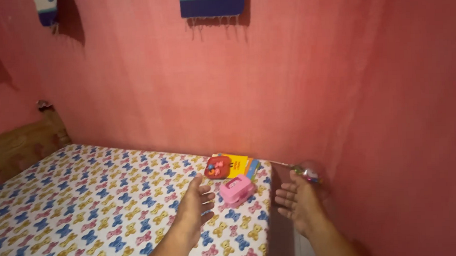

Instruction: The person clears a few items from a bed, including a toy box, books, and a balloon, then smooths and tucks the patterned bedsheet along the edges. The person places the cleared items on a nearby stool and continues to adjust the sheet along the bed's perimeter.

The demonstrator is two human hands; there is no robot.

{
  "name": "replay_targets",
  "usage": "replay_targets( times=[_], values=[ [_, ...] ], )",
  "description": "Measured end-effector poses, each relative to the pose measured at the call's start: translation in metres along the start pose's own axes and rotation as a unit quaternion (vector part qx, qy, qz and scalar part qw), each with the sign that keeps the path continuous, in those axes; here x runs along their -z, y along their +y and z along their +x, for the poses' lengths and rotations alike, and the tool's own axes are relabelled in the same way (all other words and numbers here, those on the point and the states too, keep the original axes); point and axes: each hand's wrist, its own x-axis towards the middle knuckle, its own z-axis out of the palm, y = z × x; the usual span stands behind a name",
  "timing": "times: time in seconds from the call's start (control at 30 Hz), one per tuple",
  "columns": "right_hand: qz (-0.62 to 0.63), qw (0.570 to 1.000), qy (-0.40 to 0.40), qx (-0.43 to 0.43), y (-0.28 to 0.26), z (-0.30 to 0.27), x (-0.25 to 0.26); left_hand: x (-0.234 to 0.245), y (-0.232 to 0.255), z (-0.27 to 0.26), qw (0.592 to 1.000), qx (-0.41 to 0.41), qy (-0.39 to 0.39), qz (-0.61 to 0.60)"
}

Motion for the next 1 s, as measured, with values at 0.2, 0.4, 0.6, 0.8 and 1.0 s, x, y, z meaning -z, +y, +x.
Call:
replay_targets(
  times=[0.2, 0.4, 0.6, 0.8, 1.0],
  values=[
    [-0.005, 1.0, 0.004, 0.026, -0.026, -0.008, 0.012, -0.019, 0.006, 0.0, 1.0, -0.025, -0.007, -0.018],
    [0.006, 1.0, -0.007, 0.024, -0.027, -0.011, 0.016, -0.03, 0.01, -0.002, 0.999, -0.032, -0.013, -0.014],
    [0.053, 0.998, 0.007, 0.024, -0.022, 0.004, 0.015, -0.056, 0.001, 0.017, 0.999, -0.004, -0.039, -0.037],
    [0.059, 0.996, 0.014, 0.062, -0.04, -0.011, 0.023, -0.084, -0.007, 0.039, 0.995, -0.014, -0.062, -0.08],
    [0.048, 0.996, 0.044, 0.056, -0.046, 0.008, 0.035, -0.1, 0.03, 0.011, 0.998, 0.014, -0.05, -0.026]
  ],
)
